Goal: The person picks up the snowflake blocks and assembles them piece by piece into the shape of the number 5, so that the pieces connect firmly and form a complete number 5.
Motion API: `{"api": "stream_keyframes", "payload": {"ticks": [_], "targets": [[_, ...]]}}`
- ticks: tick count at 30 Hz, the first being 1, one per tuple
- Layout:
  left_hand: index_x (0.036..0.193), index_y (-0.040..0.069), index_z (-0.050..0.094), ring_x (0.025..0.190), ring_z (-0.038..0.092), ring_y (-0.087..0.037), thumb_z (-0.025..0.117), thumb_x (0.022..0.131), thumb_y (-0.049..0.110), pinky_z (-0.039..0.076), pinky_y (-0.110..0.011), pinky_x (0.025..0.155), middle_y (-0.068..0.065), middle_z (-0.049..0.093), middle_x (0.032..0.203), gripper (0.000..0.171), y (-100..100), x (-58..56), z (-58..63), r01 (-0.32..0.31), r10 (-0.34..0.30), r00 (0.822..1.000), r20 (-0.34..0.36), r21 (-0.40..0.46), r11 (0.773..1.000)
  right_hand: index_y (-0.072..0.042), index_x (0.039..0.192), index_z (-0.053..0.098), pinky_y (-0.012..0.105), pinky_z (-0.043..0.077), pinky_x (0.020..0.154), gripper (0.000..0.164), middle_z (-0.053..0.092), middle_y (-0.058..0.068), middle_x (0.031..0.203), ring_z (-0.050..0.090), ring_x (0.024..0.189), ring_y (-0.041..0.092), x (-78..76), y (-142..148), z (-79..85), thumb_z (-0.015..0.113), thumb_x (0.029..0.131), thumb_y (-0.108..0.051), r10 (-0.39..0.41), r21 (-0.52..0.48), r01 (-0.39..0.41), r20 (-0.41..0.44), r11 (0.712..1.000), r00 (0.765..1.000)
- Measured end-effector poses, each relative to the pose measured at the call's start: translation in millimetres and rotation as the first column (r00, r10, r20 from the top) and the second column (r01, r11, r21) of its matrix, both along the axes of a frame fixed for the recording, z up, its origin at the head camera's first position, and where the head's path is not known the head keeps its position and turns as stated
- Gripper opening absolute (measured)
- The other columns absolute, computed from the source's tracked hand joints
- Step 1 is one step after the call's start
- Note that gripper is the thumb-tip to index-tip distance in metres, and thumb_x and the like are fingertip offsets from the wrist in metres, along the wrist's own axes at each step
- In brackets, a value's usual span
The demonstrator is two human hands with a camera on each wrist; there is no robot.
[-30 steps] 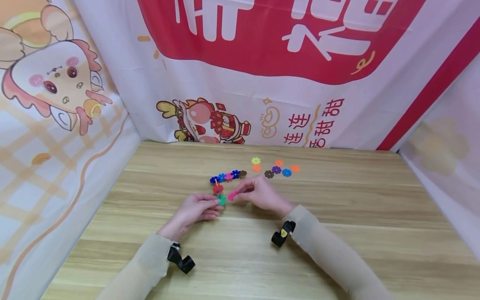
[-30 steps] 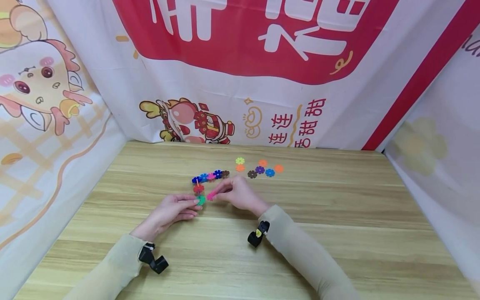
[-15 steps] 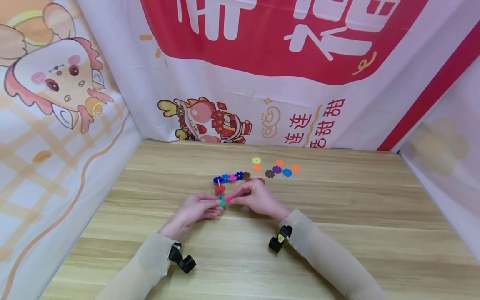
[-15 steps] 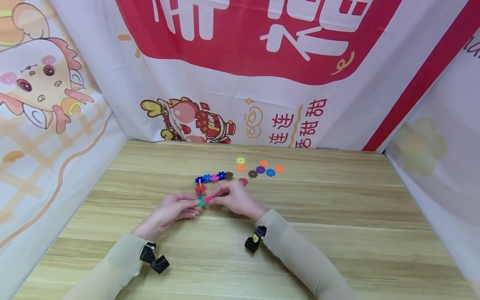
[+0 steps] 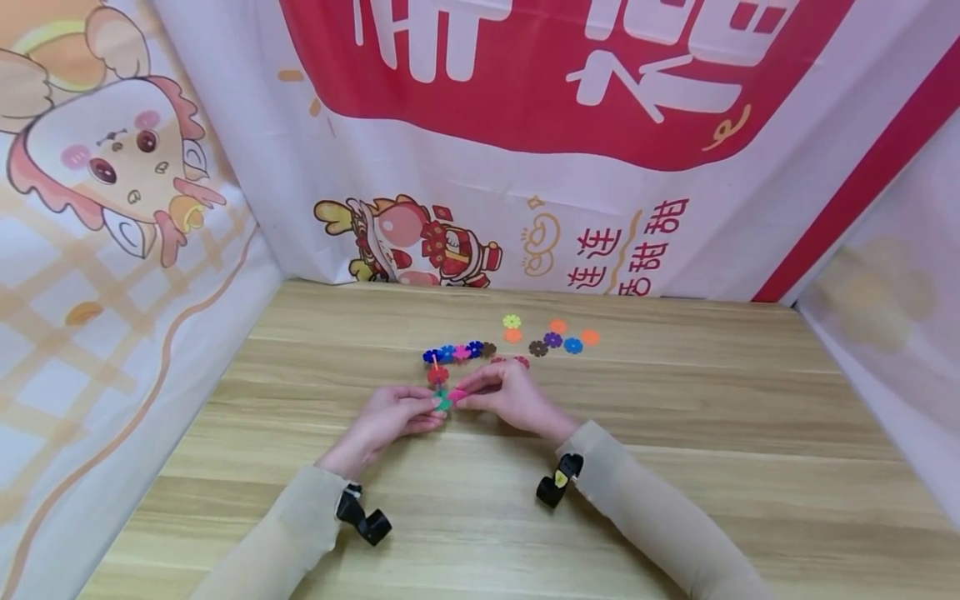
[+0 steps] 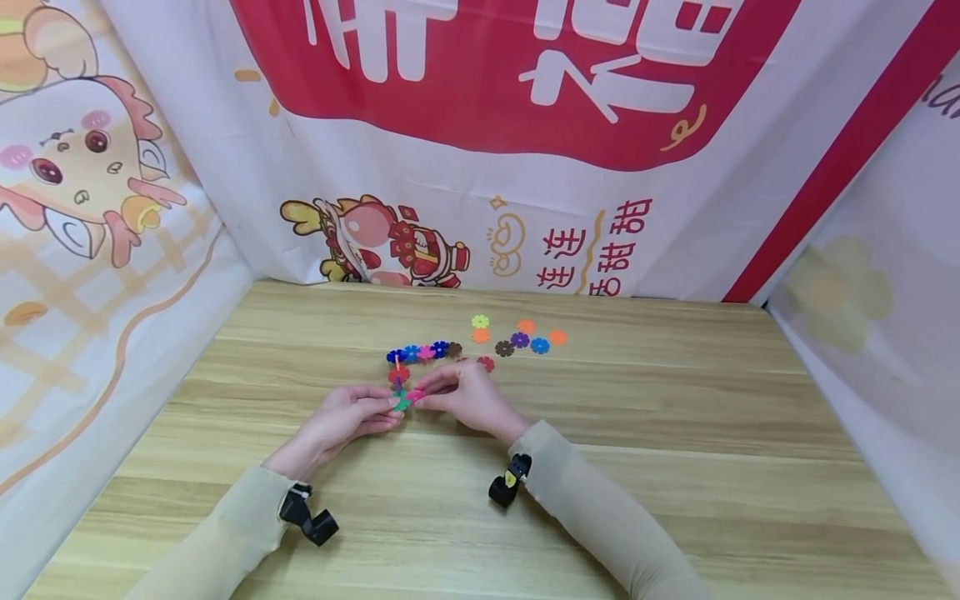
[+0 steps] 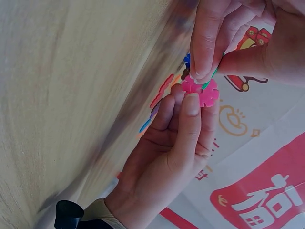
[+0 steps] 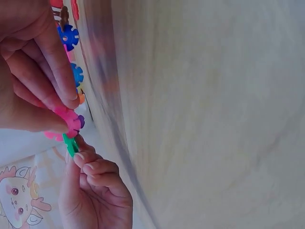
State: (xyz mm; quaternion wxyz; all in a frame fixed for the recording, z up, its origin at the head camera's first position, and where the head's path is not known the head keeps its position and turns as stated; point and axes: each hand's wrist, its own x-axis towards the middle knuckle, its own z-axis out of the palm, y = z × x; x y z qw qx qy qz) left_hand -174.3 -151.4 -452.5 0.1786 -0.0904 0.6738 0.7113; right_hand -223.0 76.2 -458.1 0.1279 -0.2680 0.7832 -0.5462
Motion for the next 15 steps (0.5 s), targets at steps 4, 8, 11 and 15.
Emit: {"api": "stream_keyframes", "payload": {"ticks": [4,8,11,15], "targets": [[0.125,-0.014,0.057,0.092,0.072,-0.027,0.062,0.098,-0.002,0.059,-0.034,0.085,-0.023,0.070,0.104,0.030,-1.6,0.0,0.0,0.003,-0.003,1.000,-0.012,0.007,1.000,0.000,0.117,0.073,0.031,0.059,0.083,0.033,0.075,0.003,0.105,0.071,0.094,0.018,-6.4,12.0,1.6,0.082,0.086,-0.006,-0.015,-0.007,0.015,0.026,1.000,1.000],[0.127,-0.015,0.055,0.092,0.072,-0.027,0.061,0.099,-0.002,0.059,-0.034,0.085,-0.022,0.070,0.104,0.031,-5.2,-0.5,-0.3,-0.001,0.001,1.000,-0.025,0.005,1.000,0.000,0.116,0.074,0.033,0.059,0.081,0.034,0.075,0.009,0.105,0.071,0.091,0.019,-21.7,32.3,4.3,0.084,0.084,-0.004,-0.127,0.025,0.128,-0.015,0.992,0.992],[0.128,-0.015,0.054,0.092,0.072,-0.026,0.060,0.100,-0.002,0.059,-0.034,0.085,-0.022,0.070,0.105,0.032,-7.9,-1.0,-0.6,0.002,-0.002,0.999,-0.033,0.007,1.000,-0.002,0.115,0.075,0.033,0.059,0.079,0.034,0.075,0.008,0.102,0.070,0.089,0.019,-35.6,48.2,2.0,0.086,0.083,-0.009,-0.226,0.079,0.230,-0.061,0.970,0.972],[0.128,-0.014,0.055,0.093,0.072,-0.026,0.060,0.100,-0.002,0.059,-0.034,0.086,-0.022,0.069,0.107,0.032,-8.8,-1.2,-0.4,-0.001,0.001,1.000,-0.026,0.006,1.000,-0.004,0.116,0.075,0.034,0.057,0.081,0.040,0.075,0.003,0.104,0.068,0.091,0.018,-47.7,61.8,-2.2,0.089,0.080,-0.016,-0.293,0.155,0.303,-0.081,0.940,0.953]]}}
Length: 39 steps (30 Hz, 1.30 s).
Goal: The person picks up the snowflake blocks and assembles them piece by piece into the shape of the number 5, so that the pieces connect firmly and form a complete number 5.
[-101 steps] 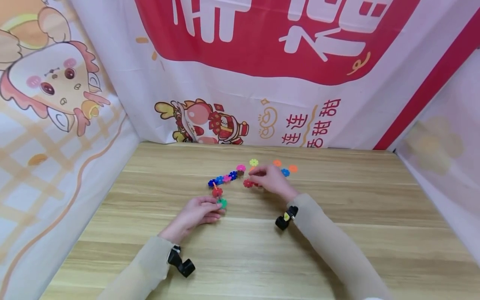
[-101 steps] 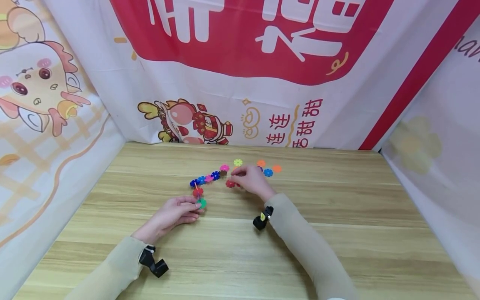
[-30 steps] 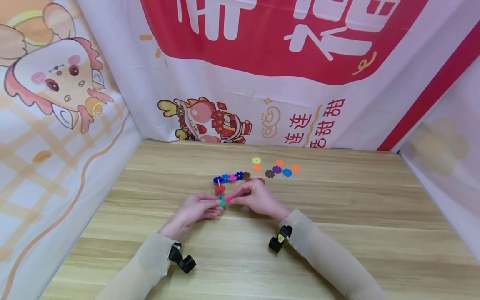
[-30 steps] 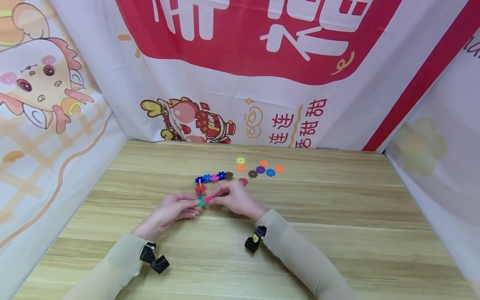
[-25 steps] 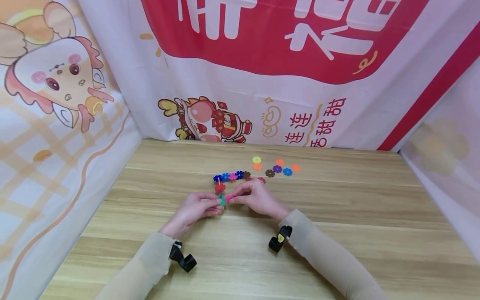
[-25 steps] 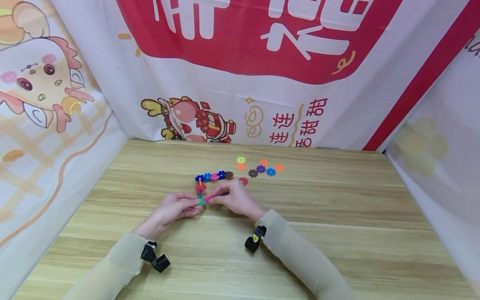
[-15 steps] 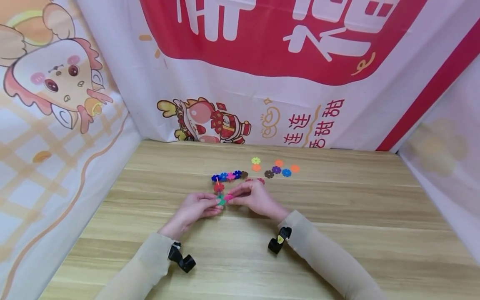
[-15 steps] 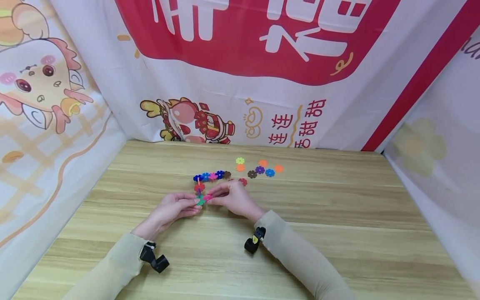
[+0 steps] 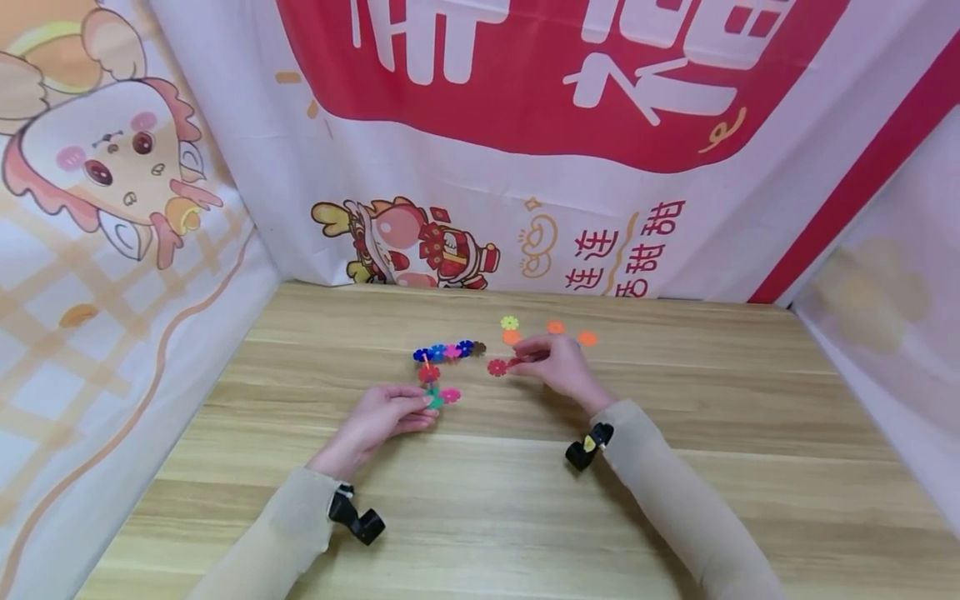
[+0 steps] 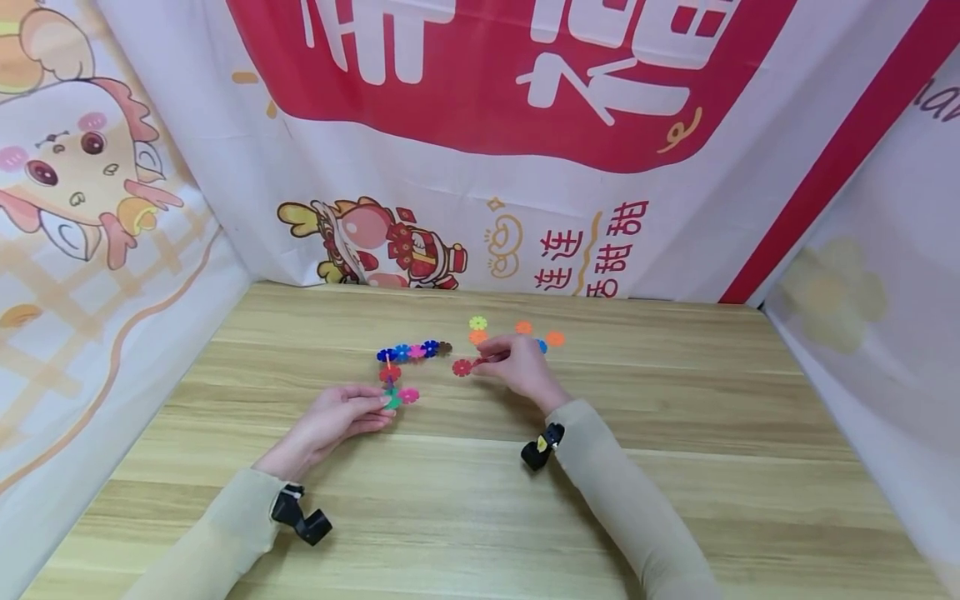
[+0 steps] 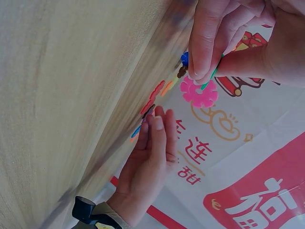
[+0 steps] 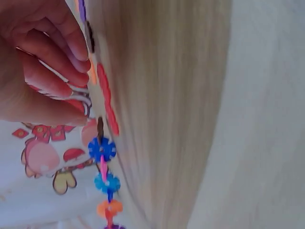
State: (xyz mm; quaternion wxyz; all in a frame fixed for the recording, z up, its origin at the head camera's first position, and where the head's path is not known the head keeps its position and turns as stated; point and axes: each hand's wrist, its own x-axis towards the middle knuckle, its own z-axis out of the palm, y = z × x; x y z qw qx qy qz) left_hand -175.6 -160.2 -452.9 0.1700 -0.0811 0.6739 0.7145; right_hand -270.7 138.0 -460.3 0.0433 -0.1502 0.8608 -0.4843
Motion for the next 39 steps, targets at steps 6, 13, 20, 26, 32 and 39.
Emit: {"api": "stream_keyframes", "payload": {"ticks": [6,13,20,26,32,39], "targets": [[0.127,-0.014,0.056,0.094,0.072,-0.028,0.061,0.099,-0.001,0.059,-0.034,0.086,-0.022,0.070,0.106,0.031,0.0,-0.1,0.7,-0.003,0.003,1.000,0.007,-0.009,1.000,-0.007,0.115,0.076,0.035,0.056,0.078,0.039,0.074,0.001,0.102,0.066,0.090,0.018,-5.7,-2.9,1.7,0.089,0.080,-0.019,0.006,0.070,-0.007,0.016,0.997,1.000],[0.126,-0.013,0.057,0.093,0.072,-0.028,0.063,0.098,-0.001,0.059,-0.034,0.086,-0.022,0.070,0.104,0.031,0.7,-0.8,-2.1,0.005,-0.005,1.000,0.001,0.001,1.000,-0.009,0.114,0.077,0.033,0.055,0.075,0.036,0.071,-0.001,0.096,0.064,0.087,0.017,-9.2,-19.7,1.6,0.089,0.082,-0.018,0.041,0.145,-0.046,0.037,0.988,0.998],[0.124,-0.012,0.058,0.090,0.072,-0.025,0.062,0.099,-0.001,0.059,-0.034,0.085,-0.021,0.071,0.102,0.028,1.7,-0.9,-2.1,0.013,-0.012,1.000,0.014,-0.008,1.000,-0.012,0.106,0.080,0.032,0.055,0.077,0.026,0.072,-0.004,0.097,0.064,0.087,0.015,-10.3,-24.3,1.8,0.088,0.082,-0.020,0.064,0.202,-0.069,0.034,0.977,0.997],[0.125,-0.012,0.058,0.090,0.072,-0.025,0.062,0.099,-0.001,0.059,-0.034,0.085,-0.021,0.071,0.103,0.029,1.2,-1.9,-2.1,0.017,-0.017,1.000,0.018,-0.005,1.000,-0.014,0.099,0.080,0.032,0.053,0.074,0.020,0.072,-0.005,0.092,0.063,0.084,0.015,-12.1,-23.9,4.5,0.088,0.082,-0.022,0.110,0.230,-0.115,0.034,0.966,0.993],[0.125,-0.012,0.057,0.090,0.072,-0.025,0.062,0.099,0.000,0.059,-0.034,0.085,-0.021,0.071,0.103,0.029,1.2,-1.3,-1.3,0.019,-0.019,1.000,0.022,0.004,1.000,-0.014,0.097,0.078,0.033,0.052,0.072,0.020,0.069,-0.003,0.091,0.061,0.083,0.018,-8.7,-25.8,6.2,0.088,0.083,-0.024,0.104,0.212,-0.120,0.084,0.970,0.991],[0.126,-0.013,0.056,0.089,0.073,-0.025,0.061,0.099,-0.002,0.059,-0.034,0.085,-0.021,0.071,0.102,0.029,1.9,-1.1,-1.4,0.017,-0.017,1.000,0.019,0.013,1.000,-0.014,0.098,0.073,0.033,0.054,0.072,0.021,0.069,-0.001,0.089,0.063,0.082,0.019,-4.6,-28.2,4.2,0.087,0.083,-0.017,0.109,0.156,-0.123,0.092,0.980,0.990]]}}
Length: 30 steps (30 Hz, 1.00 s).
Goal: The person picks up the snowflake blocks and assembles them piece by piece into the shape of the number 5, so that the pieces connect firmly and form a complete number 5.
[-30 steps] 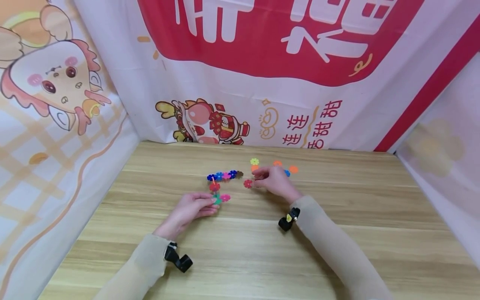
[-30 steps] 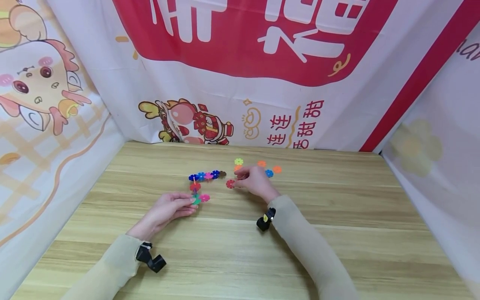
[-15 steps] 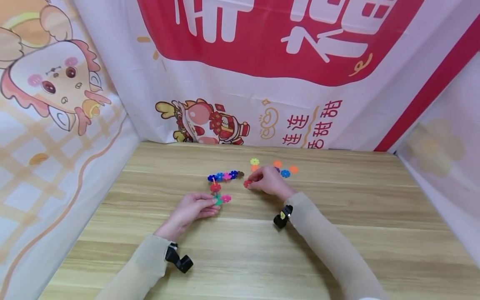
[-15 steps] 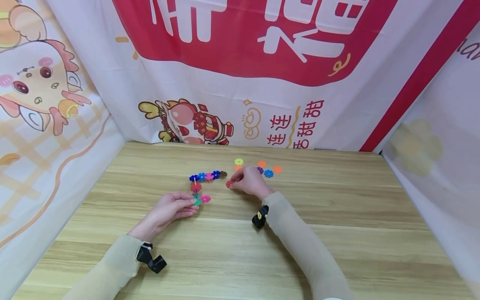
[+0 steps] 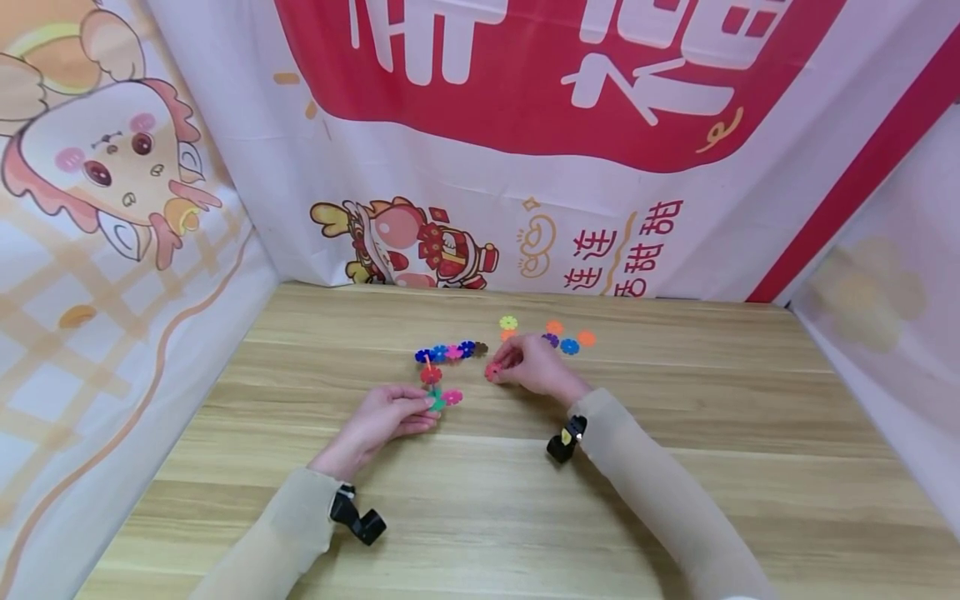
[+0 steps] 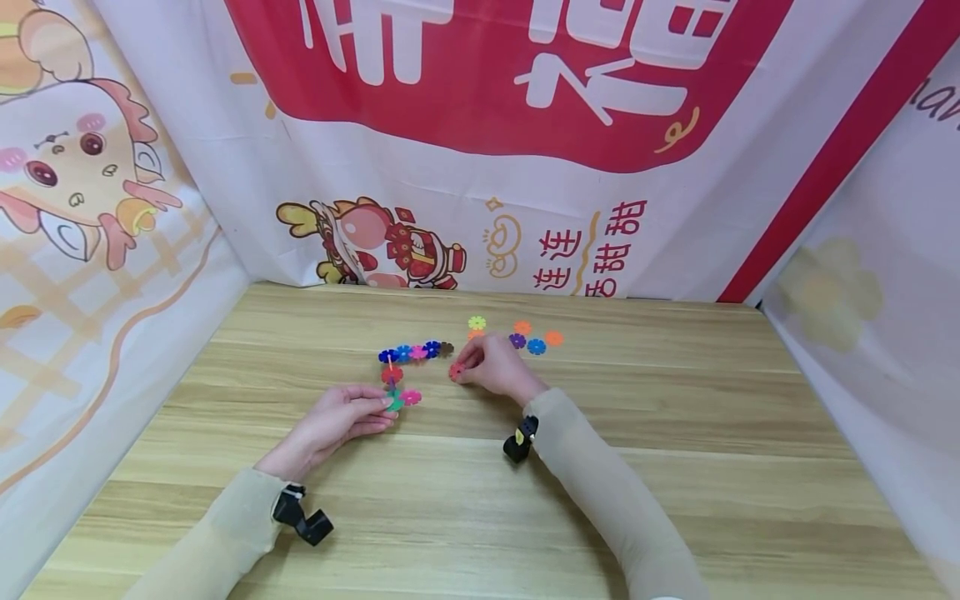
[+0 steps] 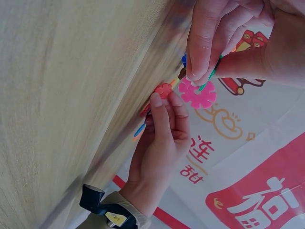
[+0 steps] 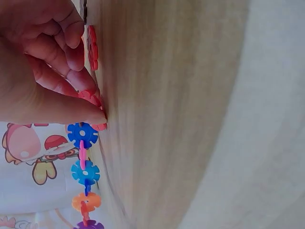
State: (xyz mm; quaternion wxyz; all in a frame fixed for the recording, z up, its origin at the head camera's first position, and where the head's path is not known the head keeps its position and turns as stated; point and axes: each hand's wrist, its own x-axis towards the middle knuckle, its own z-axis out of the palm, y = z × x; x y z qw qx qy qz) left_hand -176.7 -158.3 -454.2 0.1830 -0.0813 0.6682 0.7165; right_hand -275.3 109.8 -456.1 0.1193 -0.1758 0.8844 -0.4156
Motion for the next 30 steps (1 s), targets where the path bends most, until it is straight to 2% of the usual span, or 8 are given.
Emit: {"api": "stream_keyframes", "payload": {"ticks": [8,12,18,24,30], "targets": [[0.126,-0.014,0.056,0.088,0.073,-0.024,0.061,0.099,-0.002,0.059,-0.034,0.084,-0.022,0.071,0.102,0.029,-1.0,0.7,-0.7,-0.001,0.001,1.000,-0.001,0.004,1.000,-0.015,0.097,0.074,0.033,0.056,0.071,0.008,0.071,-0.003,0.089,0.065,0.082,0.018,5.8,0.5,0.2,0.079,0.091,-0.012,0.012,-0.052,-0.012,0.013,0.999,1.000],[0.126,-0.015,0.054,0.088,0.073,-0.024,0.061,0.099,-0.002,0.059,-0.034,0.084,-0.022,0.071,0.102,0.031,-2.6,1.2,-0.5,0.010,-0.010,1.000,-0.009,0.010,1.000,-0.012,0.100,0.076,0.033,0.059,0.068,0.007,0.073,0.000,0.090,0.069,0.080,0.020,10.0,0.6,1.4,0.077,0.093,-0.011,0.027,-0.127,-0.018,0.069,0.992,0.997],[0.125,-0.014,0.056,0.088,0.073,-0.025,0.062,0.099,-0.001,0.059,-0.034,0.084,-0.022,0.071,0.101,0.030,-1.8,1.0,-0.5,0.007,-0.007,1.000,-0.010,-0.004,1.000,0.000,0.110,0.072,0.042,0.062,0.070,0.014,0.074,0.015,0.094,0.073,0.079,0.030,20.3,-0.8,5.2,0.068,0.098,-0.004,0.115,-0.345,-0.022,0.251,0.938,0.961],[0.124,-0.013,0.057,0.088,0.073,-0.025,0.062,0.098,-0.002,0.059,-0.034,0.084,-0.021,0.071,0.100,0.029,-0.8,0.0,-2.2,0.003,-0.004,1.000,-0.013,-0.011,1.000,-0.002,0.115,0.073,0.040,0.061,0.078,0.018,0.075,0.013,0.101,0.073,0.089,0.028,30.4,-4.5,7.5,0.067,0.099,-0.006,0.140,-0.373,-0.013,0.315,0.928,0.939],[0.124,-0.012,0.058,0.089,0.072,-0.025,0.062,0.098,-0.001,0.059,-0.034,0.085,-0.021,0.071,0.102,0.028,-0.7,0.4,-1.7,0.010,-0.010,1.000,-0.014,-0.020,1.000,-0.002,0.116,0.073,0.041,0.061,0.080,0.019,0.074,0.014,0.103,0.073,0.090,0.028,35.6,-8.1,3.5,0.069,0.098,-0.008,0.170,-0.419,-0.008,0.352,0.908,0.920]]}}
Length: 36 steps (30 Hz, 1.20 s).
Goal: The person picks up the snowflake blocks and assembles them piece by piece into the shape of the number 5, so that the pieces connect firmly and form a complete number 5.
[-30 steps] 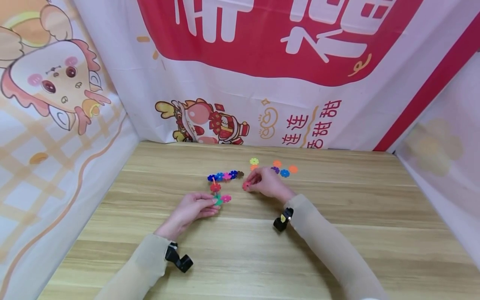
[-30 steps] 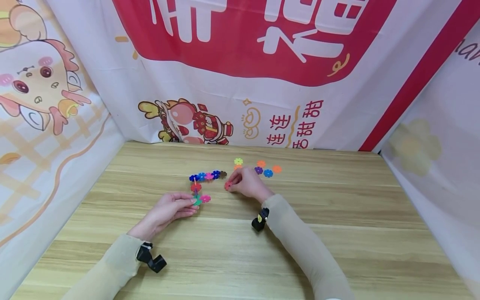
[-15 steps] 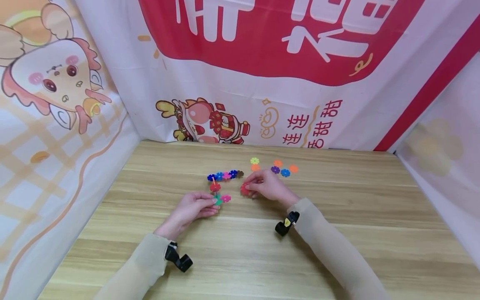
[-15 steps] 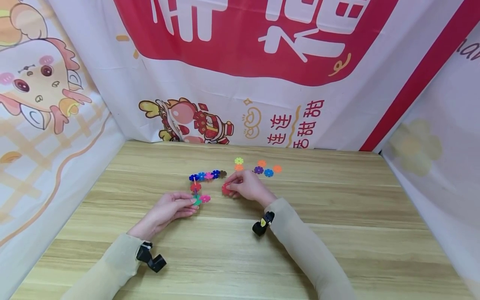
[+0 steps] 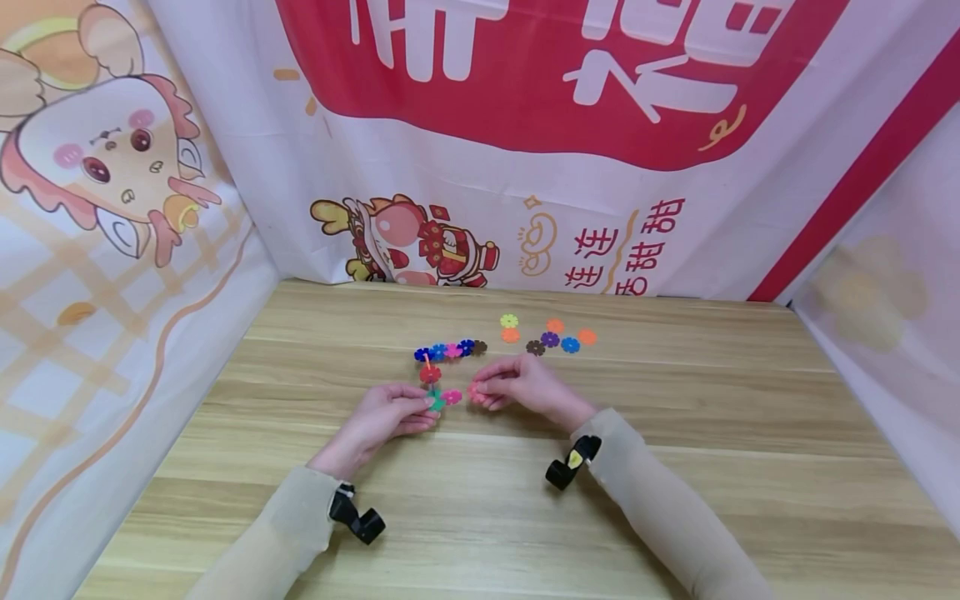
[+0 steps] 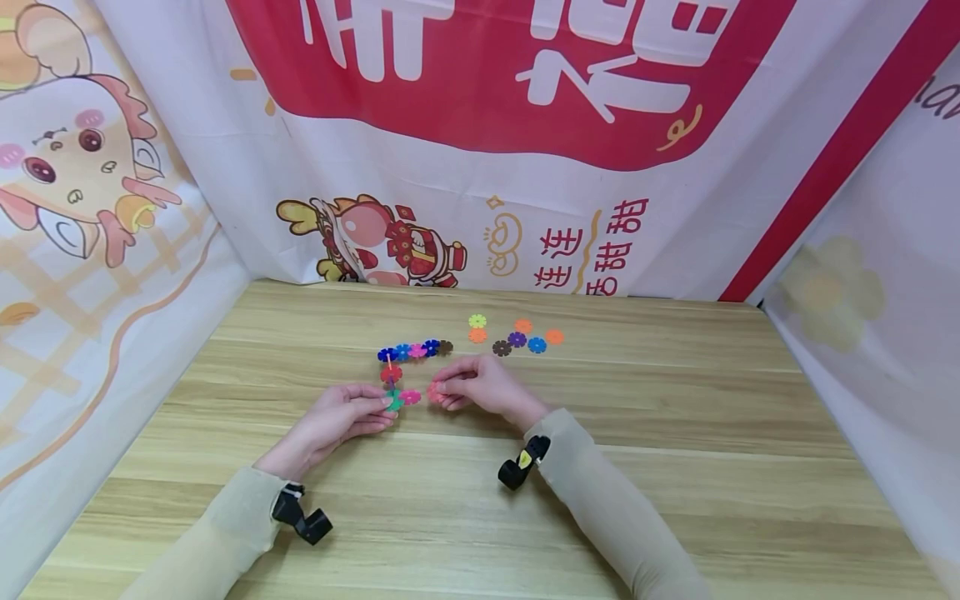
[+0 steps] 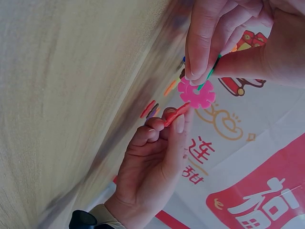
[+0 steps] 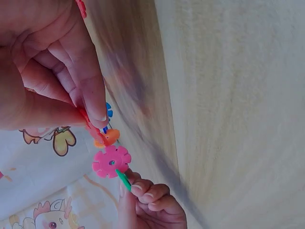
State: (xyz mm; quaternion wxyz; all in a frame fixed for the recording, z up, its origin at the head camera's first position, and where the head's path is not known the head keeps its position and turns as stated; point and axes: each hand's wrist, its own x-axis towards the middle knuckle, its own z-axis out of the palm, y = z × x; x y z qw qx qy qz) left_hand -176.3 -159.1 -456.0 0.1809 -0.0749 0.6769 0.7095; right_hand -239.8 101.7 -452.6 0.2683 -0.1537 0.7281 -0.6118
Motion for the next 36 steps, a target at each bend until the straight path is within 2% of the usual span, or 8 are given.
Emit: {"api": "stream_keyframes", "payload": {"ticks": [13,20,27,36], "targets": [[0.123,-0.014,0.057,0.087,0.073,-0.025,0.063,0.098,-0.002,0.060,-0.034,0.083,-0.023,0.071,0.100,0.029,0.1,1.7,0.0,-0.010,0.010,1.000,0.009,0.010,1.000,0.005,0.118,0.070,0.041,0.061,0.081,0.023,0.074,0.019,0.101,0.073,0.086,0.028,5.4,-6.8,-3.4,0.069,0.096,-0.001,0.012,-0.078,-0.010,0.032,0.997,0.999],[0.122,-0.013,0.058,0.087,0.073,-0.025,0.063,0.097,-0.002,0.060,-0.035,0.084,-0.022,0.071,0.100,0.027,0.6,2.4,-2.4,-0.003,0.002,1.000,0.011,0.015,1.000,0.007,0.120,0.068,0.040,0.061,0.080,0.025,0.074,0.018,0.100,0.073,0.086,0.027,5.7,-10.1,-7.0,0.068,0.097,-0.002,0.025,-0.067,-0.024,0.015,0.997,1.000],[0.123,-0.012,0.058,0.088,0.072,-0.025,0.063,0.097,-0.002,0.059,-0.034,0.084,-0.022,0.071,0.100,0.028,2.3,2.5,-4.7,0.003,-0.003,1.000,0.009,0.010,1.000,0.003,0.116,0.072,0.039,0.061,0.079,0.021,0.074,0.017,0.098,0.073,0.083,0.025,6.8,-12.7,-8.4,0.070,0.096,-0.003,0.018,-0.052,-0.018,0.009,0.998,1.000],[0.123,-0.012,0.058,0.088,0.072,-0.025,0.064,0.097,-0.002,0.059,-0.034,0.084,-0.023,0.070,0.102,0.029,5.4,2.2,-2.3,0.005,-0.005,1.000,0.014,-0.003,1.000,0.003,0.117,0.071,0.038,0.061,0.080,0.022,0.074,0.014,0.100,0.071,0.082,0.022,7.9,-15.0,-7.4,0.070,0.096,-0.004,-0.010,-0.023,0.010,0.002,1.000,1.000]]}}
